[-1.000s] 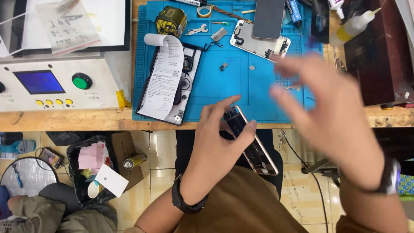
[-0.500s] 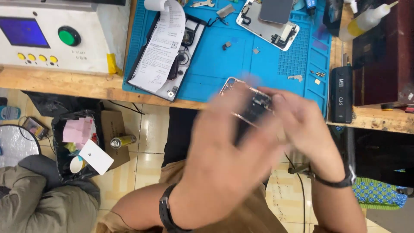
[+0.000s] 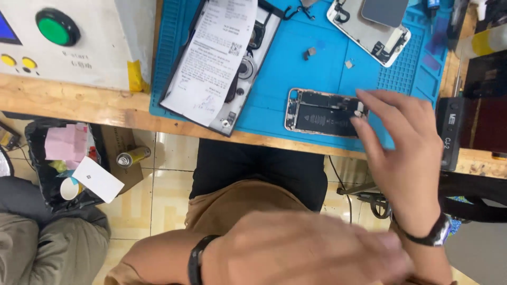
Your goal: A person is shown performing the final assembly of a smartphone, including applying adhesive to the frame and attaching the back panel.
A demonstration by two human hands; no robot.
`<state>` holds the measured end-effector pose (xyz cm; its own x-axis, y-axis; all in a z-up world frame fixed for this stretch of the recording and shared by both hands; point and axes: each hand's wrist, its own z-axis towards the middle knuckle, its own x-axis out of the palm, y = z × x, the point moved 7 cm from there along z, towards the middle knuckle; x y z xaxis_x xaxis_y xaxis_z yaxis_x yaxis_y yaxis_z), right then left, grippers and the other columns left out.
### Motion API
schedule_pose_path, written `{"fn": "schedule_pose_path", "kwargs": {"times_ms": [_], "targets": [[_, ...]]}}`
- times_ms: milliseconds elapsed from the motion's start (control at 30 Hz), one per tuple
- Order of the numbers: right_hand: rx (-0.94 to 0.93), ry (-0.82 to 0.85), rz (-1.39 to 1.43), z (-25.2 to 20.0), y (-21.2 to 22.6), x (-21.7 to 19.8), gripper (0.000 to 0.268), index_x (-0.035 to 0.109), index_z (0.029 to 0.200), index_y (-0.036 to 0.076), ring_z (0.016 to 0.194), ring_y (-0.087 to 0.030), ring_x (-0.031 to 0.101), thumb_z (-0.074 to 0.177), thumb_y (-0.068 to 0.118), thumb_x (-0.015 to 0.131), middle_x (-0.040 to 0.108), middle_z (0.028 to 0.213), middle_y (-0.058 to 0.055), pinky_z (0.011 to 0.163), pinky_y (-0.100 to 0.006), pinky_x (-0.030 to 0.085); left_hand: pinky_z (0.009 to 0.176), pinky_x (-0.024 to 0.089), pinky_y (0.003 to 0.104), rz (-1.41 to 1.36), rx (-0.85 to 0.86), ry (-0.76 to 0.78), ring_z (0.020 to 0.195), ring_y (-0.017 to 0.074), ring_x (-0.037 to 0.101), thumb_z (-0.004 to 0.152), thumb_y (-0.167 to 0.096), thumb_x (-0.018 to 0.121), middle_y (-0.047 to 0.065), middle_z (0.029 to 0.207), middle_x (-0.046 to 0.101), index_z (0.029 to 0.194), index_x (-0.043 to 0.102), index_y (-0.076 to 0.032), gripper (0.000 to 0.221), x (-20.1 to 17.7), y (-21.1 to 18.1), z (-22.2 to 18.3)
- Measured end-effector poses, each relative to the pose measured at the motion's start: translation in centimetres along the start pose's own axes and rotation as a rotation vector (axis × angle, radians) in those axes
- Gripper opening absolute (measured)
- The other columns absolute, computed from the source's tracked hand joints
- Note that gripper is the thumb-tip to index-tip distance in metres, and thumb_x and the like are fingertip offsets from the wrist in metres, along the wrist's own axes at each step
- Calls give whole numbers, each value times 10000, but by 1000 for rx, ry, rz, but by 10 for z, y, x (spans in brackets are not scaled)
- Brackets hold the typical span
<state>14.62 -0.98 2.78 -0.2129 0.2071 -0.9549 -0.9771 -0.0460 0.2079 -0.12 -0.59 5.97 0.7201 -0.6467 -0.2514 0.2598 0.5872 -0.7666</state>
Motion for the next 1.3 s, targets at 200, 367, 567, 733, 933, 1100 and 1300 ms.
{"fn": "schedule_pose_path", "kwargs": {"times_ms": [200, 367, 567, 733, 933, 1100, 1300], "targets": [[451, -467, 956, -52, 24, 19, 367, 406, 763, 91, 701, -219, 585, 950, 397, 483, 554, 782, -142, 672, -299, 504, 1014, 474, 302, 140, -33, -278, 1126, 181, 664, 919, -251, 642, -8, 1068, 723, 1106, 654, -129, 224, 10, 17, -4], [43, -282, 1133, -58, 61, 54, 261, 479, 1037, 62, 991, -404, 569, 999, 318, 441, 466, 1119, -291, 877, -482, 466, 1194, 307, 410, 83, -247, -667, 1260, 192, 580, 1078, -472, 112, 24, 1257, 619, 1194, 543, -224, 511, 1, 33, 0], [-213, -51, 1260, -36, 84, 33, 332, 587, 1114, 4, 1168, -451, 570, 1034, 251, 379, 535, 1229, -278, 1019, -593, 489, 1171, 439, 462, 41, -401, -795, 1219, 326, 578, 1035, -273, 370, 225, 1216, 566, 1171, 412, -262, 142, -36, 0, 5], [-74, -12, 851, -13, 46, 5, 272, 606, 1029, 41, 978, -332, 692, 956, 258, 458, 659, 1086, -163, 852, -393, 573, 744, 578, 329, -41, -171, -504, 793, 267, 627, 976, -240, 424, 175, 881, 551, 925, 480, -70, 186, -56, 44, 0], [325, -138, 414, 47, -6, 5, 178, 522, 1045, -10, 895, -232, 656, 905, 29, 624, 626, 1019, -160, 750, -284, 577, 619, 430, 328, 71, -370, -94, 668, 243, 494, 957, -127, 433, 117, 767, 499, 829, 489, -5, 186, -15, 80, -5], [249, -50, 254, 84, -7, 30, 181, 534, 1026, 15, 855, -236, 633, 923, 52, 678, 590, 1016, -133, 687, -318, 549, 767, 498, 347, 240, -408, -114, 901, 295, 580, 934, -100, 558, 183, 966, 555, 1085, 501, -7, 187, -10, 93, -6], [219, -19, 180, 94, -5, 48, 286, 510, 1047, -12, 811, -256, 573, 897, 75, 737, 561, 980, -154, 674, -337, 519, 633, 535, 272, 293, -520, -194, 932, 256, 607, 897, -103, 636, 162, 1016, 525, 1075, 476, -28, 251, -16, 106, -6]]}}
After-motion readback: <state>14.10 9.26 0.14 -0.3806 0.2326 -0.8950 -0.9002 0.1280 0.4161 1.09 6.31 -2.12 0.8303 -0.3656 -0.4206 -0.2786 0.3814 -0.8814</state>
